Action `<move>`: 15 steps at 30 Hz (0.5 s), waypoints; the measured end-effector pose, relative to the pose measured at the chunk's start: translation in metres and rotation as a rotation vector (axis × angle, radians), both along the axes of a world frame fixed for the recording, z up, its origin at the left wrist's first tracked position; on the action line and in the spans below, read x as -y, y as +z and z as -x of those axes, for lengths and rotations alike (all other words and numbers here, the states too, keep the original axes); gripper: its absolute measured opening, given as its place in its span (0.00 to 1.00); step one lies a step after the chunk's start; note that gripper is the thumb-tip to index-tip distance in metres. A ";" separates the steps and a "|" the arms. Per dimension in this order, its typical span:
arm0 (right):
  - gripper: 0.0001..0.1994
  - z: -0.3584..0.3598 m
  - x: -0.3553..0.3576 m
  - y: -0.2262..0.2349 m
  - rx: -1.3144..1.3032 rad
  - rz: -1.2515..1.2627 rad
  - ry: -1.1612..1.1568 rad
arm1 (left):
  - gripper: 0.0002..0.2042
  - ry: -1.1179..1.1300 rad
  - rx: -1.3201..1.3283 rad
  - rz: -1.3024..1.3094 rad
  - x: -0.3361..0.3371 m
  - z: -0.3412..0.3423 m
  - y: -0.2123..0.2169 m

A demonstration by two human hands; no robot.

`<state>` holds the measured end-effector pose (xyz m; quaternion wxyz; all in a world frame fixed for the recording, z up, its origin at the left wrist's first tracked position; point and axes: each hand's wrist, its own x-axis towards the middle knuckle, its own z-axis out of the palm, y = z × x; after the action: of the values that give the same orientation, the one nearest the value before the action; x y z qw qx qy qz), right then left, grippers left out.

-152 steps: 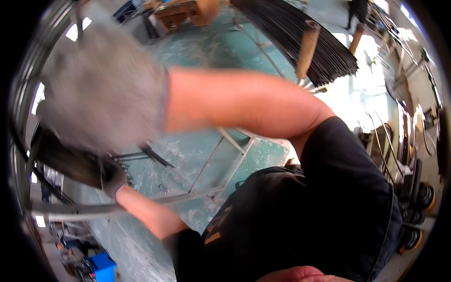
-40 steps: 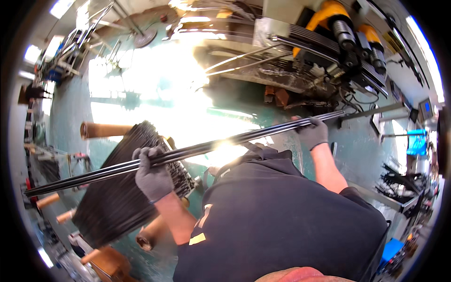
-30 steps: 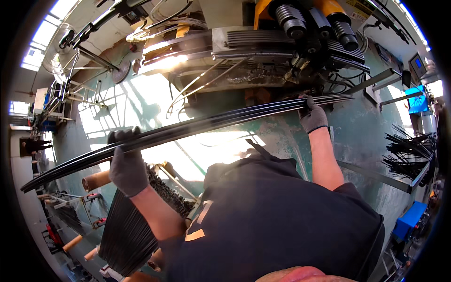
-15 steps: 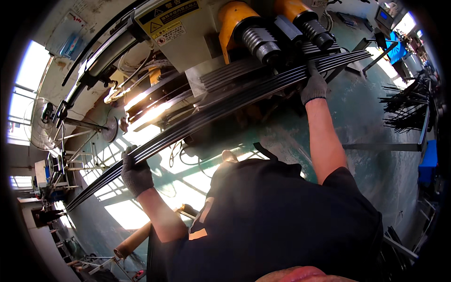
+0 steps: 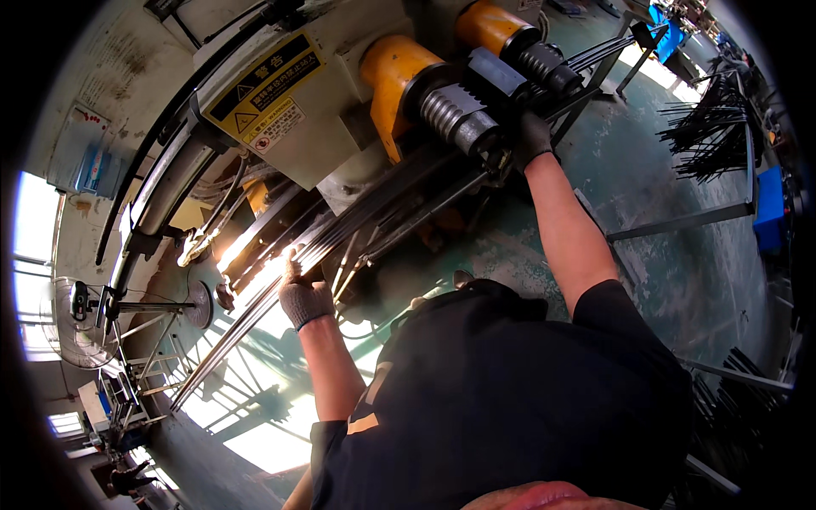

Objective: The person repeatedly feeds bundles of long metal rods into a bending machine, operates the controls to bend them, and then removes the finished pieces to place them on a nearby rack. The process is repeated continuously throughout the clip.

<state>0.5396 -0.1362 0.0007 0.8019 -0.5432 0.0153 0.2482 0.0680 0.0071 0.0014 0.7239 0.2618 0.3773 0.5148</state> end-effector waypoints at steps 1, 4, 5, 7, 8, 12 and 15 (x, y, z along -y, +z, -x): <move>0.23 -0.003 -0.003 -0.005 0.011 0.025 0.006 | 0.16 0.075 0.188 0.193 0.000 -0.015 0.015; 0.29 -0.016 -0.011 -0.030 0.226 0.270 0.015 | 0.19 -0.036 0.252 0.133 0.001 -0.037 -0.003; 0.30 -0.023 -0.010 -0.040 0.299 0.362 0.001 | 0.18 -0.045 0.223 0.170 0.005 -0.049 0.002; 0.31 -0.012 -0.014 -0.028 0.409 0.524 -0.020 | 0.18 -0.179 0.166 -0.005 0.006 -0.047 -0.003; 0.32 -0.005 -0.016 -0.022 0.451 0.594 -0.036 | 0.18 -0.105 0.225 0.114 0.003 -0.041 -0.002; 0.27 -0.032 -0.014 -0.050 0.825 0.911 -0.040 | 0.19 0.104 0.039 -0.074 -0.028 0.026 -0.025; 0.20 -0.028 -0.014 -0.045 0.843 0.819 -0.036 | 0.16 0.360 0.378 0.272 -0.046 0.075 -0.016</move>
<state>0.5680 -0.1226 -0.0443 0.4677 -0.8603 -0.2009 -0.0289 -0.0067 0.0536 -0.0144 0.7069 -0.0092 0.3417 0.6192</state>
